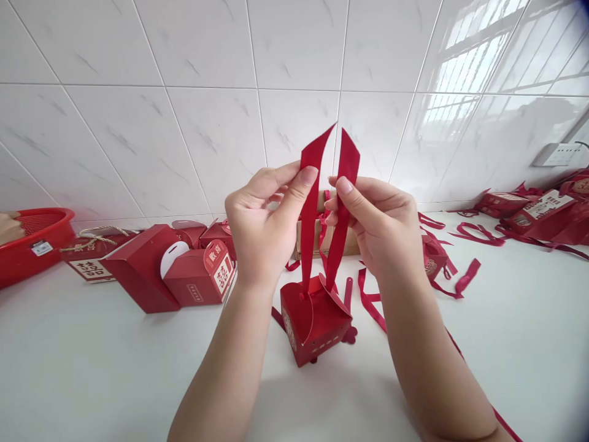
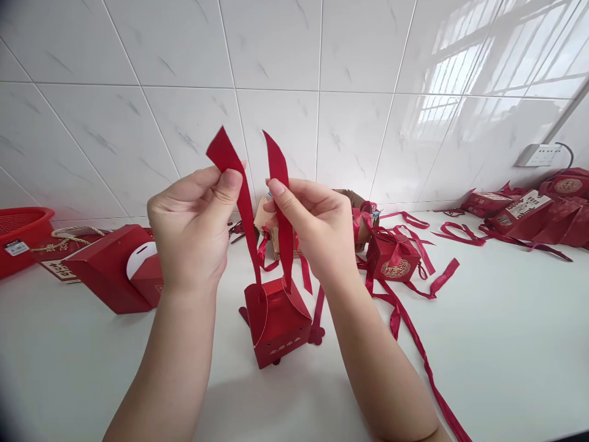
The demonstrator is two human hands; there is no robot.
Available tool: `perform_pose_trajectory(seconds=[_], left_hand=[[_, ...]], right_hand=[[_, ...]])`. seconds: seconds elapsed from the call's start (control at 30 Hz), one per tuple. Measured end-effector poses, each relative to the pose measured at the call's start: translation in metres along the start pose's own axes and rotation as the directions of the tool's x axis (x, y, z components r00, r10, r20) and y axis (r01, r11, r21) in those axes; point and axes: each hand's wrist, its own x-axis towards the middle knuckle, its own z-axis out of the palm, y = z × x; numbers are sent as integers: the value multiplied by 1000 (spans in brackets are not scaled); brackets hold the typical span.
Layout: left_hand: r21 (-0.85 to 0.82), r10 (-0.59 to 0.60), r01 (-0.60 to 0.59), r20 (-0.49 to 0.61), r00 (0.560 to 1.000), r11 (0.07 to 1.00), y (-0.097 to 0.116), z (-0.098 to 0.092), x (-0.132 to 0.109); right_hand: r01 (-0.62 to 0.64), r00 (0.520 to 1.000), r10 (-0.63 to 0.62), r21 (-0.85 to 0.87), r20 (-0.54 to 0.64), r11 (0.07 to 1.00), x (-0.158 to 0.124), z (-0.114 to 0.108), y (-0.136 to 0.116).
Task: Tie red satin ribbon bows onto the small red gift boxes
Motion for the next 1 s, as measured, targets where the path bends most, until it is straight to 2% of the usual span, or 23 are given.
perform_pose_trajectory(seconds=[0.23, 0.57, 0.77, 0.87, 1.0], left_hand=[[-6, 2, -2, 98, 995, 1000, -1, 5, -3], [-24, -20, 23, 117, 993, 999, 1, 5, -4], [31, -39, 35, 137, 990, 999, 3, 0, -2], [47, -61, 52, 200, 978, 997, 4, -1, -2], [20, -4, 0, 223, 975, 1000, 7, 1, -4]], right_hand=[[-20, 999, 20, 7, 40, 1000, 0, 1, 0], [-9, 991, 7, 14, 135, 1000, -1, -3, -3], [-1, 995, 4, -30, 97, 1000, -3, 1, -7], [-2, 996, 3, -13, 88, 1000, -3, 1, -8], [-29, 994, 30, -5, 102, 1000, -3, -3, -7]])
